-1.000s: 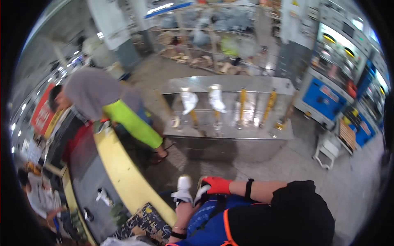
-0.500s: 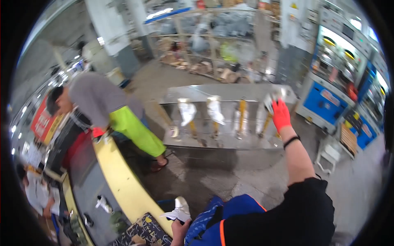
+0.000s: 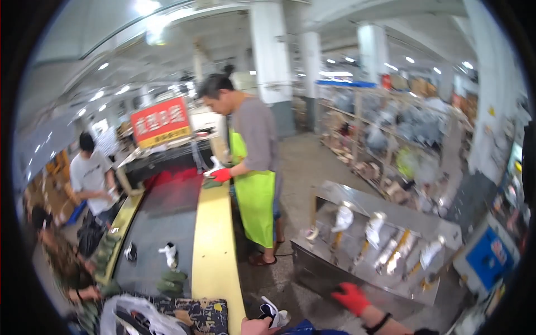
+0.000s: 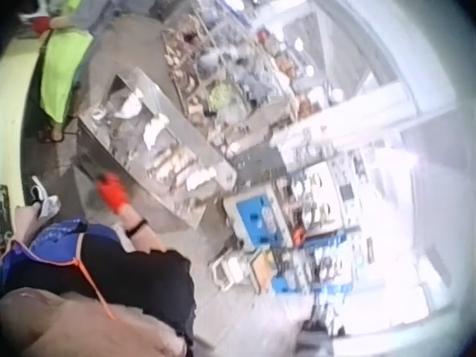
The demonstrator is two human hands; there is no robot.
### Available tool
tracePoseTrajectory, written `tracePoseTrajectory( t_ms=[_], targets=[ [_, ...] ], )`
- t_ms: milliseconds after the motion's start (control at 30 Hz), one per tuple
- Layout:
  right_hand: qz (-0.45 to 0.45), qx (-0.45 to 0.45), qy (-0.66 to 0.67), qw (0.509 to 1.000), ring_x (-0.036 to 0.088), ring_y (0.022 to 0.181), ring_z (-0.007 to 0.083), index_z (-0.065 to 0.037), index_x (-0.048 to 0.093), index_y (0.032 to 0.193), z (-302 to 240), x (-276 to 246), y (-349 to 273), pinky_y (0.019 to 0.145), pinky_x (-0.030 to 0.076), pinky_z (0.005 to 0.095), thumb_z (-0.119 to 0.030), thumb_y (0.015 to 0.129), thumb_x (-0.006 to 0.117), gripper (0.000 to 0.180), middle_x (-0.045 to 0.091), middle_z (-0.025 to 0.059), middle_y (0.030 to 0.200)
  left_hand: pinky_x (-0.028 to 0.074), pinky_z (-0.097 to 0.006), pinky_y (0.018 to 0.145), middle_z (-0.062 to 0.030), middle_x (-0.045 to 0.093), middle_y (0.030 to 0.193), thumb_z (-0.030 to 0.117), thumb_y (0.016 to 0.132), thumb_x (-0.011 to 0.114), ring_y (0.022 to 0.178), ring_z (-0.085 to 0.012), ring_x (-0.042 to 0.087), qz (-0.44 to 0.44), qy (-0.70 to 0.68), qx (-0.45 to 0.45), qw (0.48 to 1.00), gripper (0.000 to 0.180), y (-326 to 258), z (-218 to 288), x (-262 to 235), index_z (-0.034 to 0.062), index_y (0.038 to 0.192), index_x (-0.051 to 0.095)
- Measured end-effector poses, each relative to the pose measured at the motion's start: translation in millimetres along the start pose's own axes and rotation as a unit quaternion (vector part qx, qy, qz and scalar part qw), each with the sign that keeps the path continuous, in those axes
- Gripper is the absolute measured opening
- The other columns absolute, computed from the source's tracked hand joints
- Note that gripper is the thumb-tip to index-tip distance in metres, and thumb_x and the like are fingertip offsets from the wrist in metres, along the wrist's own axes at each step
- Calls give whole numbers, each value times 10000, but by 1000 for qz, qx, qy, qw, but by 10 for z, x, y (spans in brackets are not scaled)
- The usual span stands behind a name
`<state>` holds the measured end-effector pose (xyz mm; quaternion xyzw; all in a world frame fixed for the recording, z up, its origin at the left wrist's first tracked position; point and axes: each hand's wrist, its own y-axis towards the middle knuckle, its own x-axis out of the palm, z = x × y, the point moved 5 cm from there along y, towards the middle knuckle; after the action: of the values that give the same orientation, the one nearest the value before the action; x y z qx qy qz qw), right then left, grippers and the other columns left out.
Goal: Sort manufactured shoes and place them on a cleaning/finishing machine.
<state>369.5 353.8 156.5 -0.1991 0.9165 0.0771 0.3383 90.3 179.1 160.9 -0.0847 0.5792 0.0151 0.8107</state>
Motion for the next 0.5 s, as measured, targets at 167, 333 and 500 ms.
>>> tracePoseTrajectory(
  t_ms=[167,333,500],
  targets=[
    [-292,29,355,888,568,889,157,-104,529,1234,-685,1533,-12,694,494,312,-346,838,700,494,599,73,1032,418,-406,604,-106,617,615,502,788,637,595,-295,608,49,78,274,957,380,37,576,-226,126,835,658],
    [-418,-7,279,864,566,870,163,-119,540,1159,-551,1802,40,645,498,338,-308,761,738,484,576,54,969,381,-387,554,-5,486,594,241,762,654,585,-215,533,119,50,420,898,120,-99,824,-300,158,735,572],
    [-287,-4,-16,958,634,985,312,-81,580,1142,-749,1494,-77,773,512,431,-357,676,735,564,662,169,1024,426,-400,511,-49,599,617,390,726,758,582,-226,612,88,138,441,883,279,-23,736,-63,143,781,640]
  ],
)
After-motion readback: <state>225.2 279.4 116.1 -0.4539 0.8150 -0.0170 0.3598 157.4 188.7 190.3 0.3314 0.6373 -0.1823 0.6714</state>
